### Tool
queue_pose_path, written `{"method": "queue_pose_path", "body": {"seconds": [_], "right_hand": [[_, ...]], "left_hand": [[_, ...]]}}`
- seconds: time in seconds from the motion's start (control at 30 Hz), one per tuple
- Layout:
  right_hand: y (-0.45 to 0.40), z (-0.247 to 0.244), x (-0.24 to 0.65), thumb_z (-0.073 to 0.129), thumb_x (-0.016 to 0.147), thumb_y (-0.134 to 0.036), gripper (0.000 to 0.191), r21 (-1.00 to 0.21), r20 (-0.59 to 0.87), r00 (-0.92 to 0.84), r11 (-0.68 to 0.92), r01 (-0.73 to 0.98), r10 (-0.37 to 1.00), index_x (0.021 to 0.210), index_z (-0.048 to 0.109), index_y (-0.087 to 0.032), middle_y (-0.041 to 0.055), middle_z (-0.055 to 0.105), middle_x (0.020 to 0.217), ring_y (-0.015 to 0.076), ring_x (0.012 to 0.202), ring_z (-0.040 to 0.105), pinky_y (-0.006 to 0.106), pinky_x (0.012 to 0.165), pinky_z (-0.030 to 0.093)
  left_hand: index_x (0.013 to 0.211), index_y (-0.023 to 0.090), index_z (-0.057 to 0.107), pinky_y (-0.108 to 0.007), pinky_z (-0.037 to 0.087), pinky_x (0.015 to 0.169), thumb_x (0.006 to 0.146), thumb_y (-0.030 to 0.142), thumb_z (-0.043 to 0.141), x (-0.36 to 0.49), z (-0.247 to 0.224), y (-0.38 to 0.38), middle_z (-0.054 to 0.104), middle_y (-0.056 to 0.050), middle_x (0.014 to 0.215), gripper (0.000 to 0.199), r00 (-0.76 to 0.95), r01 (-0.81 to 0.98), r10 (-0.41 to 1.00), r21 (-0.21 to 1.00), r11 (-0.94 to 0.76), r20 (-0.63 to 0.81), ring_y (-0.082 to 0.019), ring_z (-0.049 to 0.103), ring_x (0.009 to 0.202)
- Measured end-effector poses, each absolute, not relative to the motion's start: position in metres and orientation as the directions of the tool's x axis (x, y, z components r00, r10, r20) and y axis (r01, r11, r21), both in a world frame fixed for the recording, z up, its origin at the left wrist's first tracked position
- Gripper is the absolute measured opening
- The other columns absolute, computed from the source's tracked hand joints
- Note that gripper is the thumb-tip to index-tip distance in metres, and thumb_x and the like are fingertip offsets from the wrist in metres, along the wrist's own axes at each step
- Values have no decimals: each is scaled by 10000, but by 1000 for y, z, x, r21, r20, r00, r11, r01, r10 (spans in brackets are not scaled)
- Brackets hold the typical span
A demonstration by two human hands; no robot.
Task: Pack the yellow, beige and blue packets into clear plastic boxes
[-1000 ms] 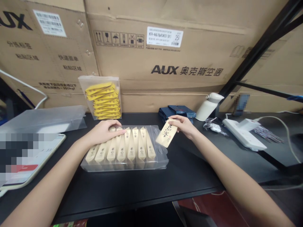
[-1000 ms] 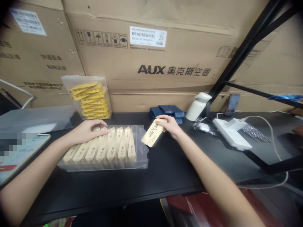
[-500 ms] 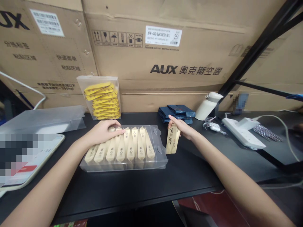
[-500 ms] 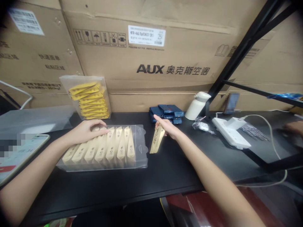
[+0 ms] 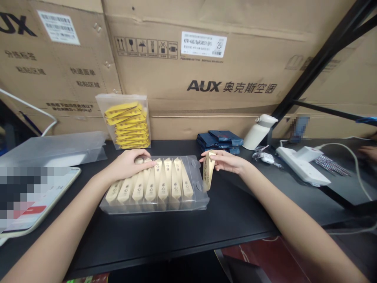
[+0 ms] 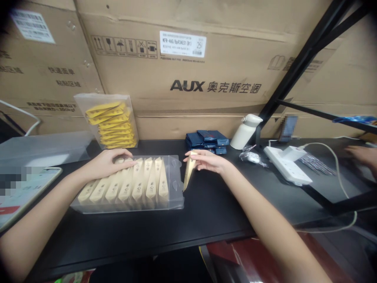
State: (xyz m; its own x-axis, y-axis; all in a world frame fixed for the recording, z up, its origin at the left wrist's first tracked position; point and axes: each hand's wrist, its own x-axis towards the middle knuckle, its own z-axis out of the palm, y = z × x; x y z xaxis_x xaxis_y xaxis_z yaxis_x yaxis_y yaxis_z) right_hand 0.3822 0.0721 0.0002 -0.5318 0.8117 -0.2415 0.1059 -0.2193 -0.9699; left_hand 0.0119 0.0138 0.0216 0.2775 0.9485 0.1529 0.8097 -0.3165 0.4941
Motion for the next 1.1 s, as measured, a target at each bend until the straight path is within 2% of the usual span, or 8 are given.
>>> {"method": "queue_pose_path", "body": {"seconds": [0.1, 0.23, 0.33, 0.47, 0.63, 0.77, 0.93, 1.1], "right_hand": [[75, -2, 382, 765, 737, -301, 365, -964, -251, -512, -263, 51, 821, 1070, 682, -175, 104, 720, 1089, 130, 766, 699, 153, 542, 552], [76, -1, 382, 654, 800, -222, 253, -946, -275, -461, -322, -24, 844, 1049, 681, -181, 105, 722, 1097, 171, 913, 702, 252, 742, 580], [75, 1, 382, 589, 782, -176, 286, -937, -276, -461, -342, -65, 843, 1055, 674, -179, 103, 715, 1127, 188, 968, 693, 302, 819, 562], [75, 2, 385, 569, 703, -134, 395, -951, -206, -513, -295, -96, 833, 1081, 670, -191, 81, 703, 1168, 200, 1024, 674, 345, 905, 524], [76, -6, 385, 652, 685, -126, 453, -962, -177, -635, -267, -48, 752, 1132, 660, -201, 87, 692, 1193, 208, 1074, 658, 311, 866, 537], [77, -14, 381, 697, 749, -183, 403, -953, -252, -674, -298, 50, 694, 1150, 667, -177, 97, 693, 1182, 165, 965, 695, 224, 776, 563], [74, -14, 374, 733, 772, -240, 300, -961, -267, -616, -249, 116, 741, 1053, 713, -137, 59, 744, 927, 95, 731, 696, 164, 687, 573], [69, -13, 363, 788, 727, -283, 321, -969, -246, -535, -213, 123, 808, 997, 723, -122, 45, 734, 798, 92, 651, 688, 167, 641, 584]], "left_hand": [[955, 231, 684, -354, 467, 890, 776, 654, 564, 12, 22, 14, 727, -42, 1049, 475, 283, 807, 946, 495, -323, 156, -283, 640, 1010], [953, 236, 681, -360, 473, 884, 771, 666, 557, 12, 22, 14, 727, -46, 1048, 483, 284, 808, 946, 493, -324, 158, -289, 641, 1009], [953, 234, 681, -360, 473, 887, 771, 664, 558, 12, 21, 14, 728, -46, 1047, 483, 283, 810, 946, 490, -323, 156, -288, 640, 1011], [952, 236, 681, -359, 474, 886, 773, 659, 561, 11, 21, 15, 727, -41, 1045, 474, 285, 808, 946, 493, -323, 154, -286, 641, 1007], [957, 236, 676, -358, 465, 893, 776, 655, 568, 10, 19, 16, 722, -42, 1049, 469, 285, 807, 947, 496, -321, 149, -283, 635, 1016], [960, 233, 672, -357, 458, 899, 778, 652, 573, 10, 19, 16, 718, -42, 1053, 467, 285, 804, 947, 501, -321, 150, -280, 632, 1021], [961, 233, 671, -353, 457, 894, 778, 653, 576, 11, 21, 15, 718, -41, 1054, 468, 278, 807, 950, 503, -310, 140, -283, 630, 1023], [970, 227, 672, -350, 454, 895, 780, 654, 576, 11, 21, 14, 715, -42, 1059, 477, 274, 807, 952, 505, -306, 139, -273, 629, 1019]]}}
